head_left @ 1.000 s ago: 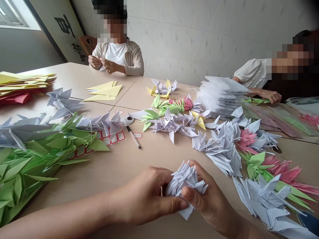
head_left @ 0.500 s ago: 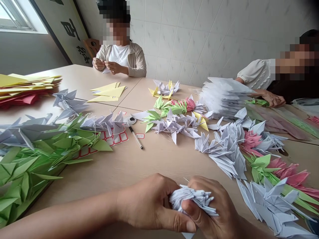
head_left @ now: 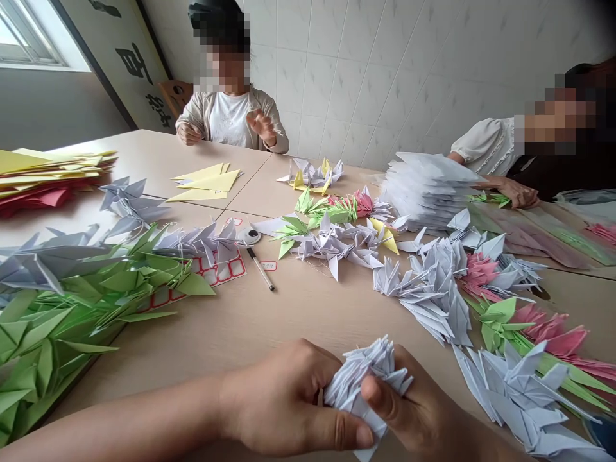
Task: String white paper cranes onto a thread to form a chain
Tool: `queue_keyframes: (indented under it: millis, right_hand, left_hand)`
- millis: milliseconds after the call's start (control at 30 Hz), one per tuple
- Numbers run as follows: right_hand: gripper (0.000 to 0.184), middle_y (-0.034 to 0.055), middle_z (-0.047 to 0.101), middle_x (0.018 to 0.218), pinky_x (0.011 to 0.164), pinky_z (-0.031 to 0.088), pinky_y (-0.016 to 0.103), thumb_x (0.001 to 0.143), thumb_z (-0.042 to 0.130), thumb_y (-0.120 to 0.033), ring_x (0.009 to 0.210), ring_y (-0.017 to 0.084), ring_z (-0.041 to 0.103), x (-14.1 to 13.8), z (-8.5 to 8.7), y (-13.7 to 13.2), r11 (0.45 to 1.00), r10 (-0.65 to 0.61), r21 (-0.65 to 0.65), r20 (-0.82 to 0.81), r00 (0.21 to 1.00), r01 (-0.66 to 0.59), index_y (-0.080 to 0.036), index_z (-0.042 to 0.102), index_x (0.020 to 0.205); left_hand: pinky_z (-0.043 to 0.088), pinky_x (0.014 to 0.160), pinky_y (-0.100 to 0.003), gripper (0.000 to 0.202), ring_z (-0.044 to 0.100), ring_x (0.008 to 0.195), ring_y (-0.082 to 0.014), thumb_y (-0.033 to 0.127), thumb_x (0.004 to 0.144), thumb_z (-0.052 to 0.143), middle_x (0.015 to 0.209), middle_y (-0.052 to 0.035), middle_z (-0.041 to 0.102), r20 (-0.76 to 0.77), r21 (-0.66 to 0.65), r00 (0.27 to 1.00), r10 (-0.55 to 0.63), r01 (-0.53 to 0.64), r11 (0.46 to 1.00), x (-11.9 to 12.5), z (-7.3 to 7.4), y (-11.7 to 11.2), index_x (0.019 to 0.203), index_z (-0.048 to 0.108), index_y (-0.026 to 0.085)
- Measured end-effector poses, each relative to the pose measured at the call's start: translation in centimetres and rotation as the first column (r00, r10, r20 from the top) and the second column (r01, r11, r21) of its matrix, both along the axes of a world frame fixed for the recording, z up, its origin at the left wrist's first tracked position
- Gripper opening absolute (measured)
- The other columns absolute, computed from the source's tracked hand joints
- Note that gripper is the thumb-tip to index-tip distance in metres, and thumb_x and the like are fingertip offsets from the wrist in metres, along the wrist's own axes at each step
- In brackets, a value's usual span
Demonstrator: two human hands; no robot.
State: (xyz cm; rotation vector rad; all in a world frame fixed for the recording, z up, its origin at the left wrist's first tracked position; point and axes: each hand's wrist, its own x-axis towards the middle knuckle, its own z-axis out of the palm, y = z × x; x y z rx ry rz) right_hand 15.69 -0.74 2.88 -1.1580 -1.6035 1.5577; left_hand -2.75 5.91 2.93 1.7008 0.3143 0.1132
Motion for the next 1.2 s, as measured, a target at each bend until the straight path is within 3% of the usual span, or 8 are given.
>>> queue_keyframes:
  millis: [167, 367, 467, 567, 667, 800, 933, 1200]
  right_hand:
    - [0.054, -0.0038, 0.031, 0.063, 0.05, 0.025, 0.024, 0.09, 0.043, -0.067, 0.057, 0.009, 0.03, -0.1, 0.1, -0.7, 0.992, 0.073, -0.092, -0.089, 0.993, -0.081, -0.019, 0.037, 0.066]
    - [0.05, -0.0028, 0.035, 0.065, 0.053, 0.028, 0.025, 0.093, 0.042, -0.062, 0.059, 0.01, 0.034, -0.2, -0.6, -0.3, 0.994, 0.036, -0.1, -0.15, 0.988, -0.052, -0.018, 0.042, 0.071]
    - [0.051, -0.0029, 0.034, 0.065, 0.054, 0.028, 0.025, 0.095, 0.038, -0.062, 0.059, 0.01, 0.032, -0.2, -1.3, 0.2, 0.993, -0.032, -0.116, -0.159, 0.987, 0.014, -0.018, 0.042, 0.07]
    - [0.053, -0.0014, 0.039, 0.064, 0.055, 0.032, 0.025, 0.095, 0.034, -0.063, 0.06, 0.012, 0.036, -0.5, -1.7, 0.5, 0.979, -0.192, -0.091, -0.119, 0.974, 0.182, -0.018, 0.045, 0.068]
    - [0.053, 0.0008, 0.049, 0.063, 0.058, 0.04, 0.026, 0.097, 0.035, -0.059, 0.06, 0.014, 0.044, -0.9, -1.7, 0.4, 0.937, -0.346, 0.021, -0.048, 0.937, 0.347, -0.019, 0.052, 0.067]
    - [0.052, 0.0018, 0.055, 0.061, 0.054, 0.043, 0.026, 0.096, 0.037, -0.059, 0.058, 0.015, 0.049, -1.2, -1.8, 0.3, 0.889, -0.444, 0.119, -0.016, 0.896, 0.443, -0.019, 0.056, 0.069]
    - [0.054, 0.0003, 0.049, 0.059, 0.054, 0.04, 0.026, 0.096, 0.035, -0.062, 0.057, 0.014, 0.044, -1.1, -1.8, 0.4, 0.883, -0.453, 0.134, 0.001, 0.891, 0.449, -0.02, 0.049, 0.064]
    - [0.055, -0.0011, 0.037, 0.062, 0.058, 0.032, 0.03, 0.092, 0.036, -0.068, 0.06, 0.014, 0.034, -0.9, -2.1, 0.2, 0.943, -0.333, -0.056, -0.12, 0.935, 0.329, -0.021, 0.04, 0.063]
  left_hand:
    - [0.032, 0.053, -0.022, 0.038, 0.038, 0.057, -0.0099, 0.046, 0.088, 0.055, 0.063, 0.0029, 0.04, 0.094, 0.023, 0.994, -0.064, 0.062, 0.998, 0.1, -0.2, -0.2, 0.066, 0.043, 0.018]
    - [0.035, 0.062, -0.026, 0.037, 0.042, 0.065, -0.0134, 0.047, 0.091, 0.052, 0.068, -0.0002, 0.045, 0.167, 0.077, 0.984, -0.069, 0.057, 0.995, 0.4, -0.2, -0.2, 0.069, 0.044, 0.018]
    - [0.032, 0.058, -0.024, 0.036, 0.037, 0.061, -0.0111, 0.046, 0.089, 0.057, 0.066, 0.0017, 0.042, 0.069, -0.108, 0.998, -0.003, 0.01, 0.994, 0.5, -0.3, 0.0, 0.07, 0.048, 0.017]
    - [0.027, 0.055, -0.023, 0.044, 0.032, 0.062, -0.0104, 0.057, 0.084, 0.06, 0.067, 0.003, 0.038, 0.002, -0.311, 0.995, 0.096, -0.09, 0.946, 0.6, -0.5, 0.3, 0.074, 0.049, 0.016]
    - [0.029, 0.06, -0.022, 0.046, 0.035, 0.069, -0.0116, 0.058, 0.079, 0.066, 0.073, 0.0021, 0.041, 0.081, -0.404, 0.984, 0.157, -0.112, 0.908, 1.1, -0.7, 0.5, 0.079, 0.049, 0.015]
    - [0.027, 0.059, -0.021, 0.035, 0.031, 0.068, -0.0105, 0.044, 0.083, 0.068, 0.074, 0.0038, 0.038, 0.126, -0.477, 0.978, 0.163, -0.084, 0.875, 1.5, -0.8, 0.4, 0.082, 0.048, 0.016]
    - [0.03, 0.061, -0.021, 0.025, 0.034, 0.069, -0.0108, 0.036, 0.09, 0.061, 0.073, 0.0032, 0.04, 0.086, -0.389, 0.979, 0.184, -0.137, 0.911, 1.2, -0.8, -0.1, 0.08, 0.051, 0.015]
    - [0.039, 0.065, -0.019, 0.028, 0.045, 0.069, -0.0106, 0.036, 0.09, 0.06, 0.073, 0.0012, 0.05, 0.124, -0.13, 0.974, 0.189, -0.173, 0.976, 0.9, -0.6, -0.3, 0.075, 0.055, 0.013]
